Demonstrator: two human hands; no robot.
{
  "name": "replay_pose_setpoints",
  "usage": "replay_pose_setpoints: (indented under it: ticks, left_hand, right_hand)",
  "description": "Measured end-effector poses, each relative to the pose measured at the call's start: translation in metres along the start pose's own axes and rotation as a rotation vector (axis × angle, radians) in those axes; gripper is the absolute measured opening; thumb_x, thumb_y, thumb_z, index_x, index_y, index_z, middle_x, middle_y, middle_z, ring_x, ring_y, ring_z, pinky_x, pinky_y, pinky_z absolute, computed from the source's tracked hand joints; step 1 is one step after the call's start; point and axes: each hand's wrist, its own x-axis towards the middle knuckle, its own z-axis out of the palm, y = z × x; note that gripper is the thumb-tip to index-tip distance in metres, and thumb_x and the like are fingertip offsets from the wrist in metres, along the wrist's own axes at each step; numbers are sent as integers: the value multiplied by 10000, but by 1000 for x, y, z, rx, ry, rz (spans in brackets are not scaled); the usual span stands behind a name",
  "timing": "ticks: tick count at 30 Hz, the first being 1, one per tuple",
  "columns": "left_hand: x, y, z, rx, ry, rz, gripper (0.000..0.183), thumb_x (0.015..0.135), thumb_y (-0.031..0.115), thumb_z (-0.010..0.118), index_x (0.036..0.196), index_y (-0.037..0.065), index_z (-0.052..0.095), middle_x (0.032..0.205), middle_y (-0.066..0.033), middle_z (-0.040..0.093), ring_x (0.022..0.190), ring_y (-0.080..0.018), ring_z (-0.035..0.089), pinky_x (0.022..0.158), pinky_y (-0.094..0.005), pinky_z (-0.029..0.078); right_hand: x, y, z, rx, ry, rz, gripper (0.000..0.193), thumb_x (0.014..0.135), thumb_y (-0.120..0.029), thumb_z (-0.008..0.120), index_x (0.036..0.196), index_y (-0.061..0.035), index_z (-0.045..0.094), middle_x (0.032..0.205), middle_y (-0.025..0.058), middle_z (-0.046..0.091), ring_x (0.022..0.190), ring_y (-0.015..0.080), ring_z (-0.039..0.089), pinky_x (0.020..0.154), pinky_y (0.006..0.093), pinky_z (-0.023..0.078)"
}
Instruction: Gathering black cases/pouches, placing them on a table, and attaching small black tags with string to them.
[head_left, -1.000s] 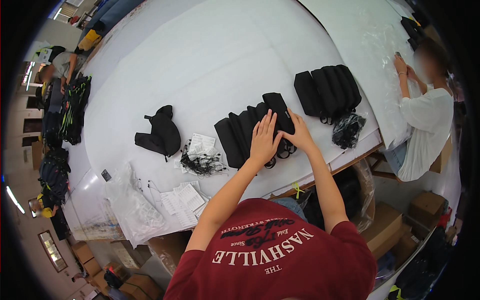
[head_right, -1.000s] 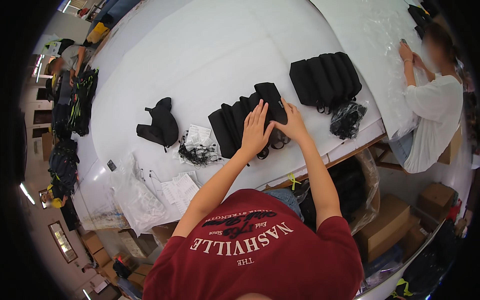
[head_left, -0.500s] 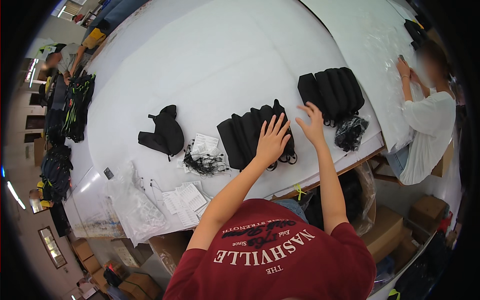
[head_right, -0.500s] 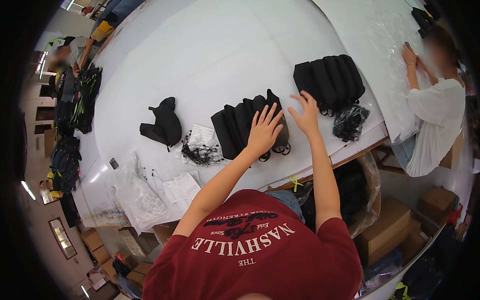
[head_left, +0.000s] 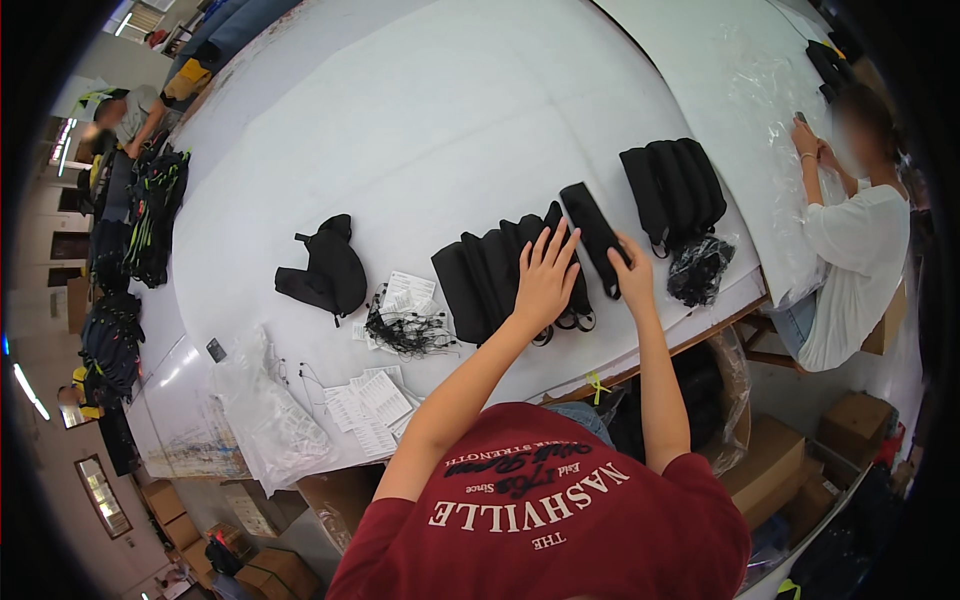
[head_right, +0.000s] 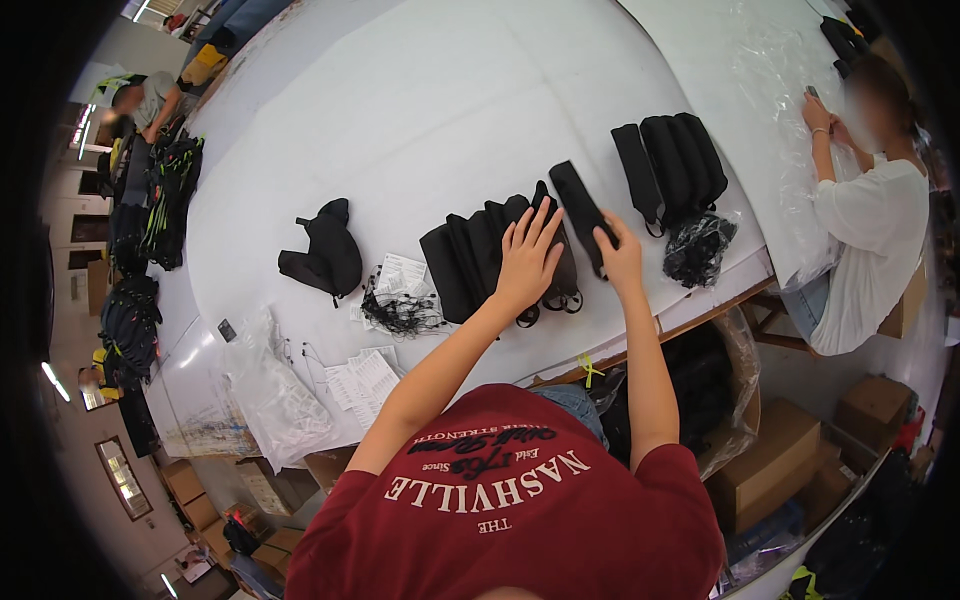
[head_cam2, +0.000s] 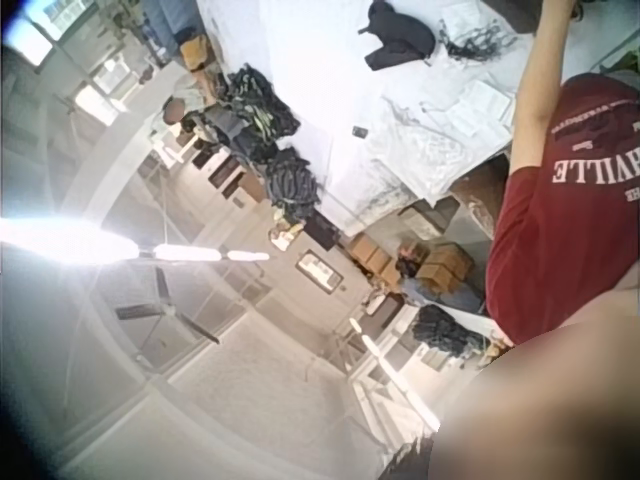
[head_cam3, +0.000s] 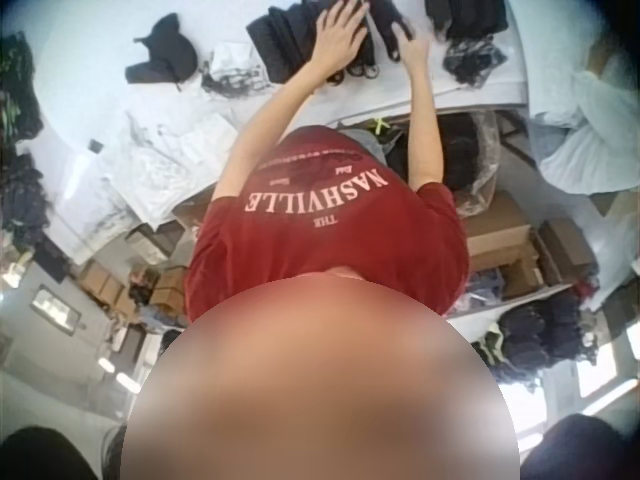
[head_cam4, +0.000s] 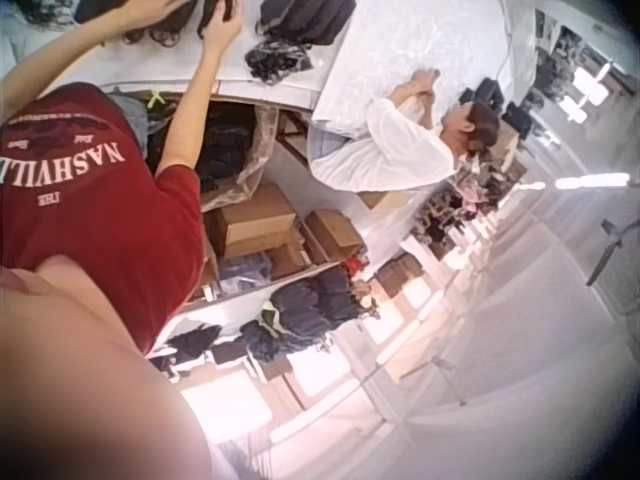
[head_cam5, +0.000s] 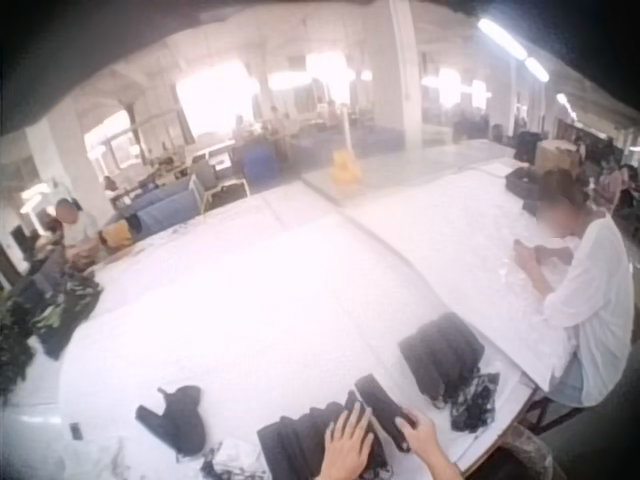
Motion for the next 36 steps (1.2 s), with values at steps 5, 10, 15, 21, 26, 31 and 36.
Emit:
replay_pose_setpoints:
  ticks: [5, 10, 15, 21, 26, 31, 36]
  left_hand:
    - [11, 0, 9, 71, -44, 149, 489, 917, 315, 488, 1370, 150, 408, 1460, -45, 324, 1336, -263, 295, 1086, -454, 202]
    - [7, -1, 20, 133, -49, 126, 503, 910, 346, 497, 1371, 164, 408, 1462, -39, 323, 1337, -260, 291, 1088, -452, 199]
    - [6, 0, 21, 177, -49, 120, 532, 901, 353, 514, 1377, 146, 395, 1456, -53, 327, 1341, -272, 280, 1090, -455, 200]
    - [2, 3, 26, 191, -54, 87, 597, 894, 353, 515, 1400, 86, 340, 1469, -123, 283, 1352, -291, 250, 1107, -453, 169]
    - [1, 5, 24, 149, -60, 32, 659, 888, 363, 520, 1407, 24, 295, 1474, -203, 222, 1360, -324, 223, 1112, -455, 153]
    - [1, 2, 19, 59, -61, 2, 695, 886, 362, 527, 1430, 35, 244, 1475, -190, 227, 1355, -333, 229, 1109, -455, 151]
    - [12, 14, 14, 86, -42, 68, 619, 901, 343, 509, 1430, 110, 286, 1484, -125, 246, 1351, -306, 246, 1101, -451, 170]
  right_hand:
    - [-33, -4, 4, 17, -207, 117, 355, 878, -126, 583, 1213, -15, 545, 1108, 132, 619, 915, 135, 601, 763, 249, 470]
    - [10, -16, -10, -529, 65, -95, 423, 818, -125, 615, 1233, -94, 536, 1058, 133, 595, 963, 214, 575, 824, 302, 448]
    - [50, -21, 12, -1286, 405, -301, 467, 746, -127, 647, 1203, -145, 556, 1018, 84, 575, 1055, 268, 511, 919, 351, 397]
    - [77, -29, -29, -273, 328, -187, 523, 744, -57, 539, 1258, -156, 525, 954, 149, 634, 762, 230, 632, 685, 316, 503]
    - [44, -23, -38, 152, -157, 488, 426, 911, -193, 398, 1305, -52, 473, 963, 75, 630, 720, 124, 598, 631, 239, 491]
    - [18, 17, -6, -251, -173, 401, 394, 870, -129, 488, 1251, -37, 523, 959, 131, 640, 778, 170, 606, 724, 295, 483]
    - [22, 31, -14, -333, -237, 240, 380, 793, -99, 524, 1166, -76, 595, 906, 131, 648, 838, 278, 611, 797, 345, 472]
